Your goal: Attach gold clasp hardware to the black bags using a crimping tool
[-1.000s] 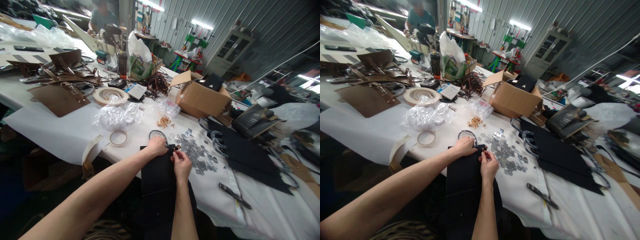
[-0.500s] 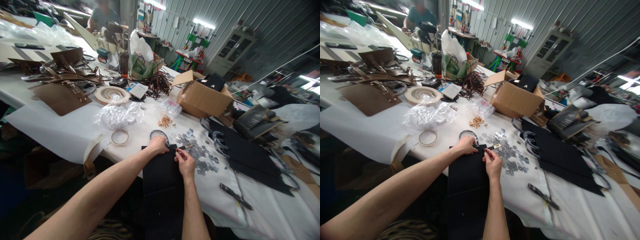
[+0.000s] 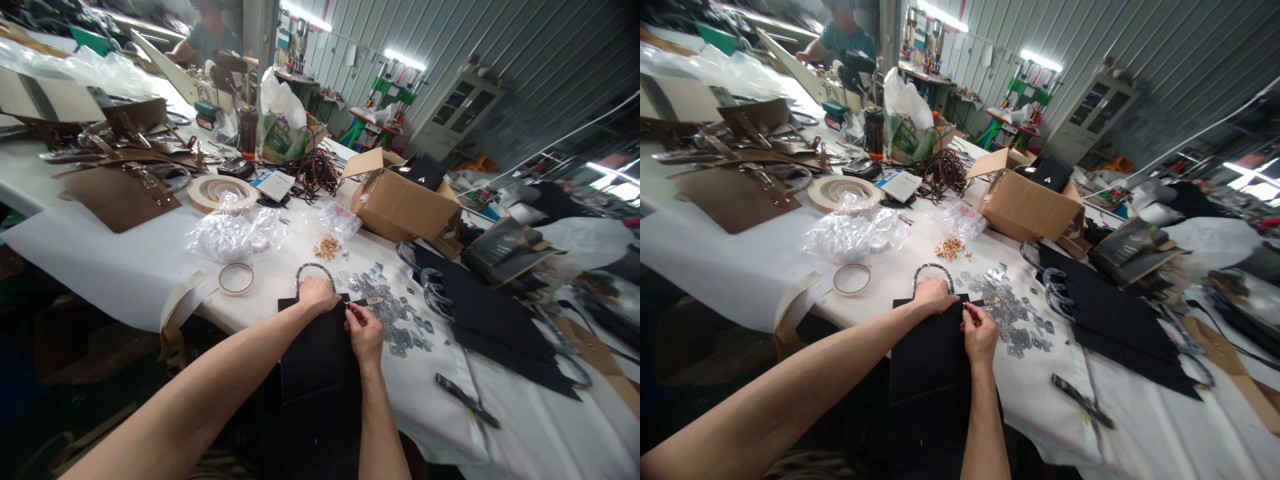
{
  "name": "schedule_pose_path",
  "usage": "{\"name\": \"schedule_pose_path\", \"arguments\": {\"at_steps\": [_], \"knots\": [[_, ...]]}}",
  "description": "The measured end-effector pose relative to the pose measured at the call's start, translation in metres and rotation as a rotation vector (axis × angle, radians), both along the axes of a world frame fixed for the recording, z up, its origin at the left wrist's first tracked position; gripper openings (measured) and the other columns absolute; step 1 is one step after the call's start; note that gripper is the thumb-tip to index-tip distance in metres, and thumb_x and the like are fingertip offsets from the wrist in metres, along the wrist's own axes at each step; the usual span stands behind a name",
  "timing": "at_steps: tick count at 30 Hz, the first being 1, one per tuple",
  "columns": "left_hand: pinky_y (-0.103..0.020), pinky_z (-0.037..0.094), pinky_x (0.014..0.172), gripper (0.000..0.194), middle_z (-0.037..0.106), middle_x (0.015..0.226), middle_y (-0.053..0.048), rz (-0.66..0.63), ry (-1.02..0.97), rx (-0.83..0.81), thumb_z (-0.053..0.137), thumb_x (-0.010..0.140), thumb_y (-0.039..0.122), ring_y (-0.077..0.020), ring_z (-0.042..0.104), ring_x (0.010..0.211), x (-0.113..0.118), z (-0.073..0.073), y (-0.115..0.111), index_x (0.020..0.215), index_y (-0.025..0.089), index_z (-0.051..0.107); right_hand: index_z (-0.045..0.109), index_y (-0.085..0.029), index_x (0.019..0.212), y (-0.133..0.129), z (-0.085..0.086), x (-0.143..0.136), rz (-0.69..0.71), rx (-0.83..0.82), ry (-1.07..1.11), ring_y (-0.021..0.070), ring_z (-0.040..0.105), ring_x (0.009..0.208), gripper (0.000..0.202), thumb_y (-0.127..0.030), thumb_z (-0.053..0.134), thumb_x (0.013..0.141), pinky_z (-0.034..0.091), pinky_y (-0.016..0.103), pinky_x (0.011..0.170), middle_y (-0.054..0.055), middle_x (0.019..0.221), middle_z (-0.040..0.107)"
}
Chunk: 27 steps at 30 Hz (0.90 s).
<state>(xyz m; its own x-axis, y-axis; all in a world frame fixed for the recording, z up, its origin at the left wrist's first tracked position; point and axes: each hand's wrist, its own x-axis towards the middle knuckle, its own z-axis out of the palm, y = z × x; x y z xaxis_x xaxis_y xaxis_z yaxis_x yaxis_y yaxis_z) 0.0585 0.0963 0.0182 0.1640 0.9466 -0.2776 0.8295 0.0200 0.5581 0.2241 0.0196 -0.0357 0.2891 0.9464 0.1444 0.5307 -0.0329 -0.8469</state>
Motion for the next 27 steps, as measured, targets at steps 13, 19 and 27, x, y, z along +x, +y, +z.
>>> {"name": "schedule_pose_path", "arguments": {"at_steps": [13,19,27], "knots": [[-0.042,0.049,0.098,0.040,0.076,0.111,-0.014,0.042,0.000,0.163,0.061,0.094,0.054,-0.0340,0.063,0.115,-0.002,-0.011,-0.018,0.094,0.019,0.080,0.080,-0.015,0.108,0.000,0.007,-0.004,0.066,0.046,-0.196,0.0207,0.070,0.065,0.040,-0.044,0.060,0.090,0.060,0.034,0.069,0.011,0.088,0.077],[-0.041,0.050,0.095,0.039,0.076,0.108,-0.013,0.053,-0.023,0.174,0.062,0.094,0.053,-0.0322,0.063,0.111,-0.002,-0.013,-0.019,0.089,0.018,0.080,0.080,-0.017,0.107,0.004,0.018,-0.009,0.096,-0.021,-0.345,0.0247,0.074,0.075,0.035,-0.035,0.057,0.089,0.058,0.035,0.075,0.010,0.085,0.079],[-0.037,0.048,0.096,0.037,0.076,0.107,-0.009,0.023,-0.101,0.207,0.062,0.095,0.053,-0.0278,0.064,0.110,-0.008,-0.014,-0.023,0.088,0.021,0.079,0.082,-0.022,0.102,0.010,0.035,-0.025,0.100,-0.040,-0.570,0.0280,0.073,0.085,0.031,-0.024,0.053,0.092,0.056,0.037,0.080,0.014,0.095,0.078]]}}
